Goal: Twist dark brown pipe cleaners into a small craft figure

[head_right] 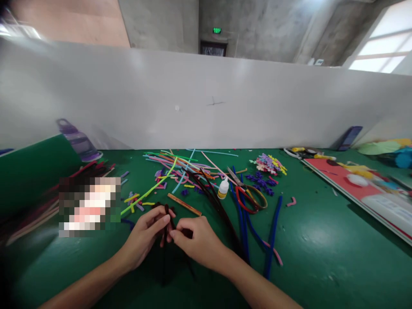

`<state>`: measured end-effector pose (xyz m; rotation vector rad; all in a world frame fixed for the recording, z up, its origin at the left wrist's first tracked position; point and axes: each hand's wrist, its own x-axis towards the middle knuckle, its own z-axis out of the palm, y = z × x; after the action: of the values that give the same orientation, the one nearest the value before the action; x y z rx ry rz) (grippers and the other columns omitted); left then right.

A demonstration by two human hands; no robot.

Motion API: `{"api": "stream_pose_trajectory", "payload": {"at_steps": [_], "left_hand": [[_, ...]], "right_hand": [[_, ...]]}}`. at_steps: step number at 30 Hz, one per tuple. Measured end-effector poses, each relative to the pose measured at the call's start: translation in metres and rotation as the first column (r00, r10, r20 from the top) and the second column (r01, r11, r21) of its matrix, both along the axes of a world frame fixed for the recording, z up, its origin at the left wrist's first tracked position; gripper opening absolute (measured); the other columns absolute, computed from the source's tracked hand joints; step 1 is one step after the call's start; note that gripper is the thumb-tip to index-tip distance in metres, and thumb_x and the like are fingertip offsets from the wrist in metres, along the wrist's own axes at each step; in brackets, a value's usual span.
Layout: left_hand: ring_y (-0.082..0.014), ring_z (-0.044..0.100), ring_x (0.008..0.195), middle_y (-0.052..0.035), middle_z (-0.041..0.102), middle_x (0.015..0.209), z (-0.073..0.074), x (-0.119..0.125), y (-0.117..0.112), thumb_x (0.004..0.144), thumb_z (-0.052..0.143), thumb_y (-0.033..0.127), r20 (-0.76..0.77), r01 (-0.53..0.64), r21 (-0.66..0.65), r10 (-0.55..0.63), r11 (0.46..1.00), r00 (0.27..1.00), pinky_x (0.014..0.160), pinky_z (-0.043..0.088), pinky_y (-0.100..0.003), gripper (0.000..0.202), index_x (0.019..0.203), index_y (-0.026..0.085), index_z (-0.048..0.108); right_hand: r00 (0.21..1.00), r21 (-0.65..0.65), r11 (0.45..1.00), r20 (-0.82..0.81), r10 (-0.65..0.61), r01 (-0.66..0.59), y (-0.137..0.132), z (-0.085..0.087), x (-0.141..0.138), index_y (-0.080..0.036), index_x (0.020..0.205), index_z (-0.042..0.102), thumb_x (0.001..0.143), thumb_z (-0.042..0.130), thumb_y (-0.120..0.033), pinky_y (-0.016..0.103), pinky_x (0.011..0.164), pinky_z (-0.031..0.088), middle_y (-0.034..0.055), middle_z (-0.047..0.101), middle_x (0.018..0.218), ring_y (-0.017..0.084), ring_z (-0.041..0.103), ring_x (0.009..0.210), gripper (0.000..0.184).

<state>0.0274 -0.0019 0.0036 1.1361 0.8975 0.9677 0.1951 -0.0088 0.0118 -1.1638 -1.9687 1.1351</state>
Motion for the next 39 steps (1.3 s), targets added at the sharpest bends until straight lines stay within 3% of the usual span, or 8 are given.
{"api": "stream_pose_trajectory", "payload": {"at_steps": [5,11,17,28,34,39], "left_hand": [[-0.0087,0.054,0.045,0.0011,0.057,0.053,-0.005,-0.002,0.002,0.086,0.056,0.035,-0.006,0.028,-0.005,-0.029,1.0,1.0,0.043,0.041,-0.018,0.031,0.065,0.014,0.049],[-0.0082,0.05,0.041,0.0038,0.054,0.047,-0.006,-0.003,0.003,0.083,0.059,0.034,-0.013,0.014,-0.028,-0.014,1.0,1.0,0.043,0.041,-0.018,0.031,0.062,0.016,0.045],[-0.0084,0.051,0.043,0.0044,0.052,0.047,-0.004,-0.003,0.0,0.084,0.057,0.034,-0.136,0.181,0.05,-0.173,0.982,0.975,0.044,0.036,-0.018,0.029,0.063,0.015,0.048],[-0.0089,0.052,0.046,0.0034,0.053,0.052,0.003,-0.003,-0.002,0.083,0.058,0.034,-0.173,0.242,0.062,-0.228,0.968,0.958,0.048,0.039,-0.019,0.028,0.064,0.014,0.054],[-0.0091,0.054,0.046,0.0033,0.053,0.054,0.0,-0.002,0.0,0.083,0.058,0.034,-0.127,0.215,0.043,-0.208,0.976,0.97,0.046,0.04,-0.018,0.025,0.069,0.013,0.057],[-0.0093,0.055,0.047,0.0034,0.055,0.055,0.0,0.001,-0.001,0.084,0.056,0.034,-0.136,0.174,0.055,-0.165,0.983,0.977,0.048,0.043,-0.019,0.025,0.069,0.014,0.053]], "right_hand": [[0.999,0.013,0.999,0.024,0.044,-0.045,0.0,0.005,0.006,-0.016,0.051,0.028,0.073,0.051,-0.012,0.022,0.046,0.018,-0.0062,0.022,0.05,0.006,0.025,0.05,0.032],[0.999,-0.021,0.999,0.029,0.044,-0.044,0.002,0.012,0.01,-0.016,0.053,0.032,0.076,0.049,-0.015,0.022,0.048,0.02,-0.0061,0.025,0.052,0.007,0.026,0.052,0.028],[0.992,-0.046,0.993,0.067,0.111,-0.108,0.002,0.005,0.008,-0.017,0.056,0.04,0.079,0.047,-0.02,0.02,0.048,0.025,-0.0056,0.036,0.053,0.008,0.033,0.052,0.024],[0.984,0.295,0.95,0.172,0.048,-0.098,0.004,0.012,0.019,-0.018,0.061,0.045,0.082,0.05,-0.019,0.021,0.052,0.026,-0.005,0.041,0.056,0.008,0.038,0.052,0.021],[0.989,0.387,0.918,0.144,0.03,-0.084,0.006,0.009,0.02,-0.018,0.069,0.052,0.086,0.048,-0.02,0.022,0.058,0.032,-0.0016,0.049,0.065,0.011,0.045,0.06,0.017],[0.993,0.448,0.894,0.108,-0.056,0.002,0.008,0.004,0.02,-0.019,0.08,0.059,0.085,0.051,-0.022,0.025,0.067,0.038,0.002,0.055,0.077,0.014,0.052,0.073,0.01]]}}
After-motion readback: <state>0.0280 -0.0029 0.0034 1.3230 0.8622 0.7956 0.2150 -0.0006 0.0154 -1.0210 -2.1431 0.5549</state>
